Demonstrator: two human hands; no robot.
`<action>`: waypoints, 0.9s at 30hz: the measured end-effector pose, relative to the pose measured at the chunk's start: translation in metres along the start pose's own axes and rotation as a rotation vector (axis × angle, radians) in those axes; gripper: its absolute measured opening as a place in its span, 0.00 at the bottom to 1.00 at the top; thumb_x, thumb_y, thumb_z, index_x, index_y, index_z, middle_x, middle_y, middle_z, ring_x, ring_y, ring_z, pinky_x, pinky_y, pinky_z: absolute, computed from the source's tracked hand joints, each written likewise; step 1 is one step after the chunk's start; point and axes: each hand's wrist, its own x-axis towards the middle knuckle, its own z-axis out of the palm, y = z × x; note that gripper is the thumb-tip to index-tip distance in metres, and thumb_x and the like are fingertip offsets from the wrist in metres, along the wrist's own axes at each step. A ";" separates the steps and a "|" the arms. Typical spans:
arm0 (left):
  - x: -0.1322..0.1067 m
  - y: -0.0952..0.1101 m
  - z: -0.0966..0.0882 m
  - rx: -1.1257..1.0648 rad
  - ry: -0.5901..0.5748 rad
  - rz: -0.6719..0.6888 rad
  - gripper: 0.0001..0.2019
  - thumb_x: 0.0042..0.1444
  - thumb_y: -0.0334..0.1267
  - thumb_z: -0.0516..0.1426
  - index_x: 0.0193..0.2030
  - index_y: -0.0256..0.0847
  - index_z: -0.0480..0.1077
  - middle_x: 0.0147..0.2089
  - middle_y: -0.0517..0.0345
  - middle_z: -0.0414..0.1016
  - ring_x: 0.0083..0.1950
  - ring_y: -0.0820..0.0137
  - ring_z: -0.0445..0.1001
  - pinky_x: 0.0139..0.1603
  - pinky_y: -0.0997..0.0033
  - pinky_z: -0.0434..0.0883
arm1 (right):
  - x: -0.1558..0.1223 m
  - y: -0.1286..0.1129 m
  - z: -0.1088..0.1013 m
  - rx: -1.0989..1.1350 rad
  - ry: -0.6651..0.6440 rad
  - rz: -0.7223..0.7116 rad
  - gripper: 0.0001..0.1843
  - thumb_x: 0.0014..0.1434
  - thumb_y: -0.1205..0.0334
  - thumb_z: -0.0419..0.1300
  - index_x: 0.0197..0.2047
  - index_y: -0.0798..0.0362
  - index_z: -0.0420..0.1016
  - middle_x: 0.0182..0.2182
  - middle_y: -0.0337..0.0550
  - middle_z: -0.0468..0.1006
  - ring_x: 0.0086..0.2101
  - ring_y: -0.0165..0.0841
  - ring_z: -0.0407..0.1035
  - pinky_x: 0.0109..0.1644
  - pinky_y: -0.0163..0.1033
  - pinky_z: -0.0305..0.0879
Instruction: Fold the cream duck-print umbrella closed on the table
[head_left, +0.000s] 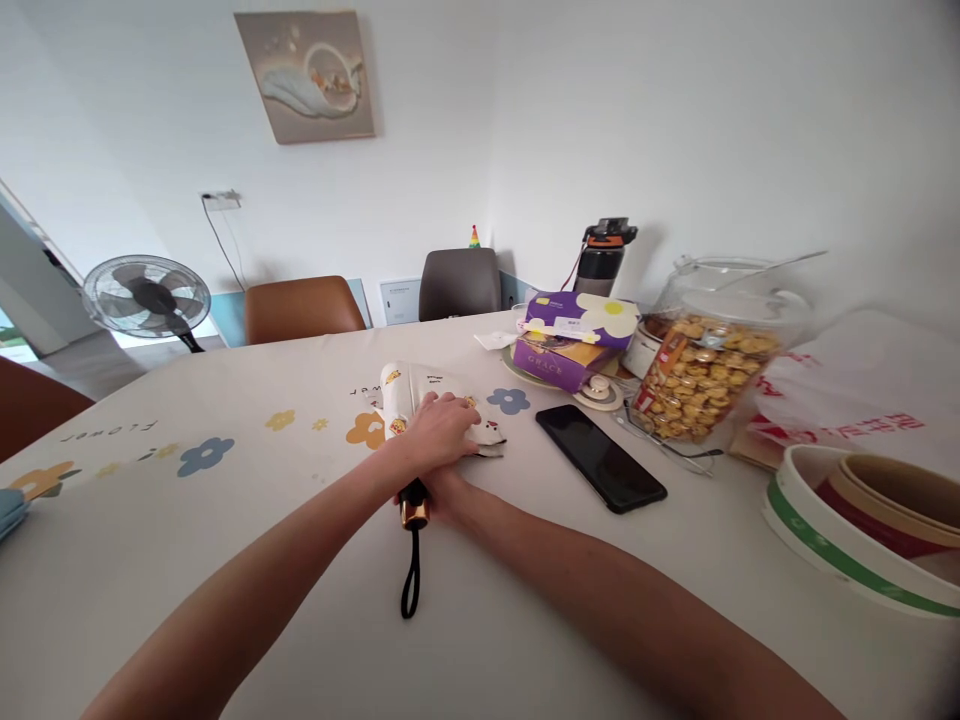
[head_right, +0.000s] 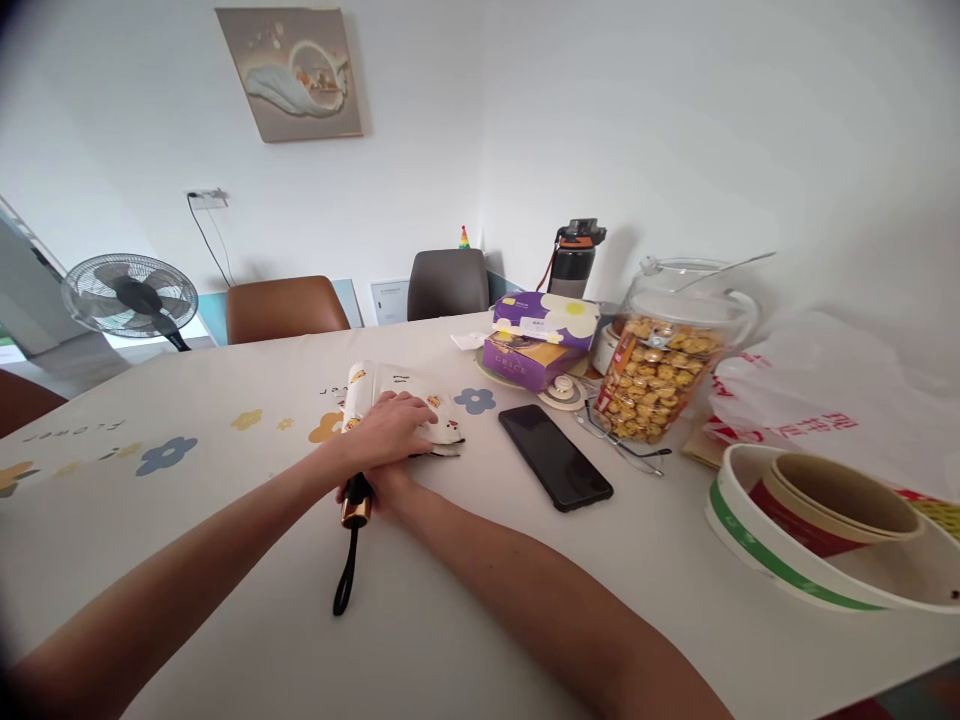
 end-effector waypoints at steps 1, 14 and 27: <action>0.006 -0.001 0.001 0.057 -0.028 0.013 0.15 0.49 0.36 0.55 0.45 0.39 0.73 0.45 0.51 0.73 0.50 0.60 0.66 0.54 0.58 0.59 | -0.001 -0.001 0.000 -0.013 -0.038 0.019 0.16 0.50 0.48 0.58 0.29 0.53 0.66 0.16 0.35 0.68 0.13 0.29 0.62 0.15 0.34 0.59; -0.005 -0.018 -0.012 0.153 0.490 -0.272 0.10 0.60 0.36 0.45 0.37 0.40 0.67 0.37 0.52 0.72 0.41 0.64 0.70 0.30 0.70 0.60 | 0.002 -0.001 0.002 -0.024 -0.050 0.049 0.08 0.52 0.62 0.57 0.26 0.55 0.63 0.13 0.34 0.64 0.13 0.27 0.59 0.16 0.33 0.61; -0.086 -0.077 -0.005 -1.295 0.916 -0.825 0.10 0.42 0.40 0.59 0.31 0.38 0.66 0.29 0.61 0.68 0.26 0.73 0.69 0.21 0.74 0.69 | -0.001 -0.006 0.002 -0.036 -0.054 0.114 0.20 0.53 0.46 0.60 0.27 0.55 0.63 0.15 0.33 0.64 0.13 0.24 0.58 0.15 0.32 0.60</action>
